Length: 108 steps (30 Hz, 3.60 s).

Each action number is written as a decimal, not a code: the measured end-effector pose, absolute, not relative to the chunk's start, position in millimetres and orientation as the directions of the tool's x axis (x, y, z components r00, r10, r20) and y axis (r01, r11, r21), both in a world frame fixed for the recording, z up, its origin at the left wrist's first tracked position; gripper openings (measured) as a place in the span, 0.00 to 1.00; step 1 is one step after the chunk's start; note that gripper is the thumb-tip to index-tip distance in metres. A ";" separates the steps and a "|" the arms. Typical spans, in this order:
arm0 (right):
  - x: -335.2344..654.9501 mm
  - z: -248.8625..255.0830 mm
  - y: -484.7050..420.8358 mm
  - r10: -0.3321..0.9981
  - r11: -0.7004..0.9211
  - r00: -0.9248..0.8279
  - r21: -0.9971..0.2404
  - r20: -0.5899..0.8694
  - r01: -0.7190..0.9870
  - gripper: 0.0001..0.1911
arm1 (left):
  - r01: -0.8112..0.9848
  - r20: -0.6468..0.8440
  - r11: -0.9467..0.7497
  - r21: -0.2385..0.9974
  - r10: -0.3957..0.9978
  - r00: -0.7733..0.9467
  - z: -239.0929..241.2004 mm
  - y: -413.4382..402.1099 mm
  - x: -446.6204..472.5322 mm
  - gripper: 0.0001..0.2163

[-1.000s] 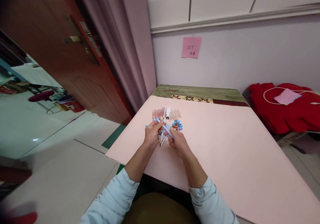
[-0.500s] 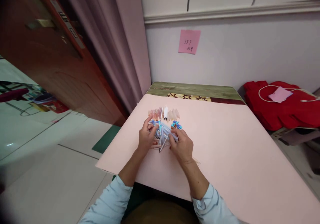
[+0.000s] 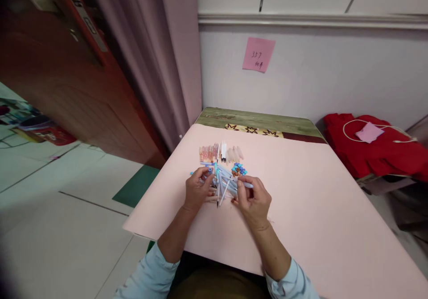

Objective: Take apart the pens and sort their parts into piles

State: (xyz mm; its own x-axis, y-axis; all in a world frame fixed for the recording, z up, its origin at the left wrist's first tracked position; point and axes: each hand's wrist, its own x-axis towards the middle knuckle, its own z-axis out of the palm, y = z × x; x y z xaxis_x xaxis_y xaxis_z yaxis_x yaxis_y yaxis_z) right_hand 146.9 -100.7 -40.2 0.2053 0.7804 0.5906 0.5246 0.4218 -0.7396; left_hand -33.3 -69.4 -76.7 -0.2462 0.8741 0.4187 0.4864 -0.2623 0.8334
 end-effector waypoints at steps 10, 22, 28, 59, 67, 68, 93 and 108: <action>139.6 -34.3 -108.1 0.675 0.570 0.087 -0.594 0.732 0.567 0.11 | 0.251 0.246 -0.174 0.952 0.925 -0.289 -67.2 -75.9 -27.6 0.15; 130.3 -78.7 -89.7 0.803 0.464 -0.225 -0.343 0.552 0.816 0.16 | 0.143 0.079 -0.038 0.989 0.953 -0.293 -66.6 -77.3 -29.0 0.19; 148.4 -60.3 -98.5 0.805 0.403 -0.127 -0.376 0.580 0.834 0.13 | 0.426 0.306 -0.149 0.892 0.893 -0.329 -74.4 -72.0 -34.9 0.14; 183.9 -22.8 -133.8 0.999 -0.020 0.033 -0.975 -0.013 0.221 0.18 | -0.210 -0.060 0.035 0.977 0.991 -0.116 -24.7 -105.8 -16.5 0.19; 134.1 -14.1 -123.5 0.820 -0.497 -0.464 -0.817 -0.334 -0.291 0.22 | -0.540 -0.193 0.191 0.820 0.980 0.055 -16.5 -108.1 -1.7 0.15; 135.6 -15.1 -123.4 0.792 -0.529 -0.507 -0.798 -0.341 -0.290 0.22 | -0.550 -0.211 0.201 0.811 0.976 0.047 -17.2 -108.2 -3.6 0.15; 124.6 -27.5 -125.3 0.966 -0.246 -0.138 -0.937 -0.217 -0.247 0.24 | -0.469 -0.222 0.101 0.877 0.952 -0.209 -27.8 -105.0 2.4 0.16; 126.3 -35.9 -113.9 0.960 -0.268 -0.147 -0.935 -0.239 -0.232 0.22 | -0.448 -0.247 0.103 0.888 0.929 -0.275 -32.2 -99.9 9.5 0.18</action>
State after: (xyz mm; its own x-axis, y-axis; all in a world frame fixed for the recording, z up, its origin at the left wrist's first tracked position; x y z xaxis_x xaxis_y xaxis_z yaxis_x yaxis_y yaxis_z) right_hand 126.3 -113.9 -35.9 -0.1473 0.9599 -0.2385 -0.2320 -0.2679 -0.9351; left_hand 9.5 -99.9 -32.2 -0.2754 0.9290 -0.2472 -0.4480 0.1035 0.8880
